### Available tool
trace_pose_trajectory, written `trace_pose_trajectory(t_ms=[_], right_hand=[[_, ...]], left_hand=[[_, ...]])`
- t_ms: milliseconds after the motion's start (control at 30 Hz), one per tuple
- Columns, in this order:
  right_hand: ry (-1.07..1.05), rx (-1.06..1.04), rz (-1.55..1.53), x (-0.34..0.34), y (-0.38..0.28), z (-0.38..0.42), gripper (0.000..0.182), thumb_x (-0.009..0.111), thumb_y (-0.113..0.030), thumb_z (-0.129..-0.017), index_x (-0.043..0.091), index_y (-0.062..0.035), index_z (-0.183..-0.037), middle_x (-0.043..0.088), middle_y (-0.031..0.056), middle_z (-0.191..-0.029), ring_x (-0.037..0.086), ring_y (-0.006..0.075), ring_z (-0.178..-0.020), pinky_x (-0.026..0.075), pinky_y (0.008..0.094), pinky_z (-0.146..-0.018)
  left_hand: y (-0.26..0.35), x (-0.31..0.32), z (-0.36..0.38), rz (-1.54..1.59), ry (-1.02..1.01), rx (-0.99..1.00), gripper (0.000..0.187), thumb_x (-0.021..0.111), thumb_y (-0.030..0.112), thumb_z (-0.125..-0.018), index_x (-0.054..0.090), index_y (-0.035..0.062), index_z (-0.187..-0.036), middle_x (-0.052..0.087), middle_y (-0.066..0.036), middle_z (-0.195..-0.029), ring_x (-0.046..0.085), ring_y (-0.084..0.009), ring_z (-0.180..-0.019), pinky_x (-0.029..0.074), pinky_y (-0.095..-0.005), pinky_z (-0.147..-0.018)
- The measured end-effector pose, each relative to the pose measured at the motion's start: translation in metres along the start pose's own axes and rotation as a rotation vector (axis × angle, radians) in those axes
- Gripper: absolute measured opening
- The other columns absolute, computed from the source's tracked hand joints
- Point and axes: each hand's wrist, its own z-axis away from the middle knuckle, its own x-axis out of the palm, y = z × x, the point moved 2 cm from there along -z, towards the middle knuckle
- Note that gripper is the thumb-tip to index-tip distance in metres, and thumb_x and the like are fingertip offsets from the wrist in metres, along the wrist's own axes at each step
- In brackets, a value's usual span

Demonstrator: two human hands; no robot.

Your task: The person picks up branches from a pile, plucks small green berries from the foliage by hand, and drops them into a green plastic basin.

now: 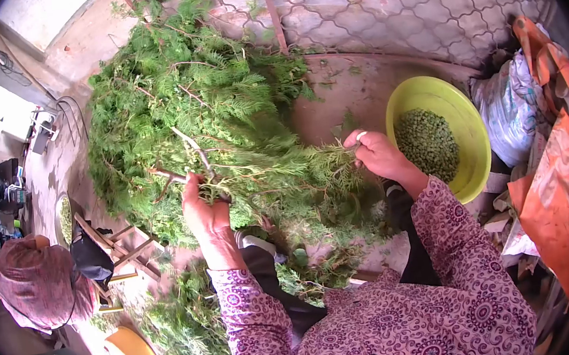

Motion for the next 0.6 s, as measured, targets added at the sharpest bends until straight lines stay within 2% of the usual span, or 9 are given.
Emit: trace_pose_trajectory(t_ms=[100, 167, 200, 233, 300, 367, 467, 567, 600], right_hand=[[0.008, -0.039, 0.158, -0.001, 0.006, -0.001, 0.02, 0.038, 0.006, -0.075, 0.052, 0.0038, -0.089, 0.052, 0.0043, -0.076, 0.05, 0.0094, -0.06, 0.044, 0.0237, -0.057], [0.007, -0.009, 0.194, -0.007, 0.011, -0.003, 0.021, 0.039, 0.006, -0.075, 0.053, 0.0024, -0.09, 0.055, 0.0066, -0.078, 0.052, 0.0129, -0.061, 0.044, 0.026, -0.058], [0.005, -0.011, 0.196, -0.008, 0.016, -0.003, 0.021, 0.039, 0.006, -0.075, 0.053, 0.0024, -0.09, 0.055, 0.0066, -0.078, 0.052, 0.0129, -0.061, 0.044, 0.026, -0.058], [0.065, -0.082, 0.33, -0.011, 0.019, -0.003, 0.021, 0.04, 0.005, -0.075, 0.053, 0.0015, -0.09, 0.055, 0.0088, -0.077, 0.053, 0.0152, -0.061, 0.044, 0.0276, -0.059], [0.124, -0.154, 0.464, -0.014, 0.02, -0.004, 0.02, 0.041, 0.005, -0.075, 0.053, 0.0007, -0.09, 0.056, 0.011, -0.075, 0.053, 0.0175, -0.061, 0.044, 0.0292, -0.06], [0.261, -0.096, 0.475, -0.02, 0.017, -0.007, 0.016, 0.046, 0.001, -0.073, 0.055, -0.0005, -0.086, 0.056, 0.0213, -0.072, 0.055, 0.0372, -0.065, 0.044, 0.0392, -0.062], [0.295, -0.129, 0.624, -0.022, 0.03, -0.013, 0.016, 0.047, 0.0, -0.072, 0.055, -0.0002, -0.086, 0.057, 0.0218, -0.076, 0.055, 0.0387, -0.073, 0.044, 0.0417, -0.066], [0.09, -0.11, 0.733, -0.014, 0.032, -0.01, 0.019, 0.052, -0.004, -0.07, 0.053, 0.0006, -0.088, 0.056, 0.0213, -0.078, 0.055, 0.0361, -0.078, 0.044, 0.0401, -0.069], [0.083, -0.116, 0.733, -0.01, 0.029, -0.008, 0.019, 0.052, -0.004, -0.07, 0.053, 0.0006, -0.088, 0.056, 0.0213, -0.078, 0.055, 0.0361, -0.078, 0.044, 0.0401, -0.069]], left_hand=[[0.018, -0.003, 0.001, 0.128, -0.002, 0.12, 0.028, 0.06, 0.019, -0.076, 0.05, 0.0057, -0.098, 0.05, -0.011, -0.094, 0.047, -0.023, -0.085, 0.039, -0.0368, -0.076], [0.028, -0.014, -0.008, 0.161, 0.011, 0.188, 0.03, 0.061, 0.019, -0.076, 0.05, 0.0059, -0.1, 0.05, -0.012, -0.095, 0.047, -0.0226, -0.087, 0.039, -0.0369, -0.078], [0.033, -0.011, -0.003, 0.151, 0.117, 0.206, 0.033, 0.062, 0.02, -0.075, 0.05, 0.0063, -0.102, 0.05, -0.011, -0.098, 0.046, -0.0216, -0.088, 0.038, -0.0359, -0.08], [0.035, -0.023, -0.015, 0.189, 0.006, 0.249, 0.034, 0.063, 0.022, -0.074, 0.051, 0.007, -0.102, 0.049, -0.011, -0.102, 0.045, -0.0207, -0.092, 0.036, -0.0352, -0.082], [0.043, -0.028, -0.015, 0.188, 0.091, 0.29, 0.033, 0.064, 0.022, -0.072, 0.053, 0.0073, -0.099, 0.049, -0.01, -0.104, 0.046, -0.0216, -0.093, 0.036, -0.036, -0.083], [0.047, -0.034, -0.02, 0.231, 0.132, 0.313, 0.03, 0.064, 0.022, -0.072, 0.053, 0.0074, -0.097, 0.054, -0.01, -0.098, 0.049, -0.0216, -0.089, 0.037, -0.0366, -0.082], [0.055, -0.048, -0.029, 0.385, -0.033, 0.243, 0.026, 0.061, 0.021, -0.075, 0.052, 0.0057, -0.094, 0.059, -0.01, -0.084, 0.051, -0.0187, -0.082, 0.04, -0.0328, -0.077], [0.055, -0.051, -0.03, 0.322, 0.04, 0.379, 0.023, 0.059, 0.017, -0.077, 0.051, 0.0024, -0.094, 0.059, -0.011, -0.085, 0.051, -0.0183, -0.081, 0.042, -0.0305, -0.074], [0.053, -0.048, -0.029, 0.36, 0.091, 0.338, 0.021, 0.055, 0.014, -0.079, 0.051, -0.0004, -0.094, 0.058, -0.012, -0.086, 0.052, -0.0185, -0.081, 0.042, -0.0299, -0.075]])
